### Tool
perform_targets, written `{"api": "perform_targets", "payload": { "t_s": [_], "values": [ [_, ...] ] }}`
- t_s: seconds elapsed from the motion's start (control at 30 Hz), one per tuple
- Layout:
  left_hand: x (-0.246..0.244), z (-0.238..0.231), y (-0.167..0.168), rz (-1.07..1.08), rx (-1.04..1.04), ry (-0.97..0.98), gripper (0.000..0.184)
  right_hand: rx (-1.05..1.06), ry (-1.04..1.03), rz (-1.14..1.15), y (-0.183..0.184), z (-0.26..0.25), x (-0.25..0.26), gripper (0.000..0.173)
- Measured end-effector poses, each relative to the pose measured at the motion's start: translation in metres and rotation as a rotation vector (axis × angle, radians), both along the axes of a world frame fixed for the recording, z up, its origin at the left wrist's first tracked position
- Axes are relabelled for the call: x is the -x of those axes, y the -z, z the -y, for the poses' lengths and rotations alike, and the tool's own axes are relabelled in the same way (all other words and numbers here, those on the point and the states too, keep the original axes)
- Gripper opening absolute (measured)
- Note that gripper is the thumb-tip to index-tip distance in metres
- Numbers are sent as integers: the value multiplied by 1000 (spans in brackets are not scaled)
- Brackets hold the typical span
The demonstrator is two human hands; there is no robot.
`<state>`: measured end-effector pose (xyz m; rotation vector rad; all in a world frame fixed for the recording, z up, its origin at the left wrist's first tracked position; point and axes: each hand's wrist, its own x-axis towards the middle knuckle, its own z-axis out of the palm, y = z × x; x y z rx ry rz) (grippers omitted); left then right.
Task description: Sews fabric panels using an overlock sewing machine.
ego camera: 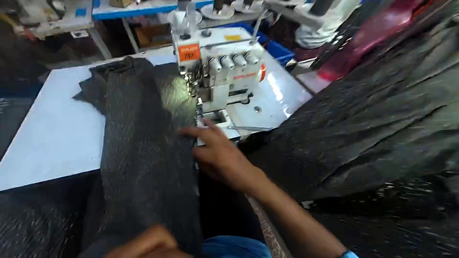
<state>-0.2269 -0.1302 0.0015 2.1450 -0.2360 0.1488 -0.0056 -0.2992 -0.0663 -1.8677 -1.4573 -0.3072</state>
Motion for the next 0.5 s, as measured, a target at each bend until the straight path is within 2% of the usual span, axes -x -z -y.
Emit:
{"api": "perform_targets", "payload": {
  "t_s": [0.07, 0.13, 0.2, 0.27, 0.3, 0.33, 0.37, 0.43, 0.5],
  "values": [
    [-10, 18, 29, -130, 145, 41, 14, -38, 163, -101, 23, 2, -20, 13],
    [-16, 33, 62, -207, 326, 45, 14, -65, 246, -346, 37, 4, -31, 19],
    [-19, 44, 87, -242, 472, 44, 15, -170, 159, -717, 40, 3, -32, 26],
    [-22, 49, 102, -228, 522, 51, 15, -350, 53, -1103, 39, -6, -34, 27],
    [-24, 49, 106, -204, 510, 52, 15, -409, 29, -1184, 41, -13, -40, 28],
    [-25, 49, 108, -172, 477, 47, 15, -437, 79, -1142, 41, -18, -43, 30],
    [-25, 48, 108, -140, 430, 36, 14, -439, 185, -986, 39, -22, -45, 29],
    [-25, 48, 105, -100, 329, 19, 13, -363, 396, -535, 36, -26, -43, 19],
    [-25, 50, 101, -111, 263, 16, 12, -250, 485, -265, 28, -24, -36, 13]
  ]
}}
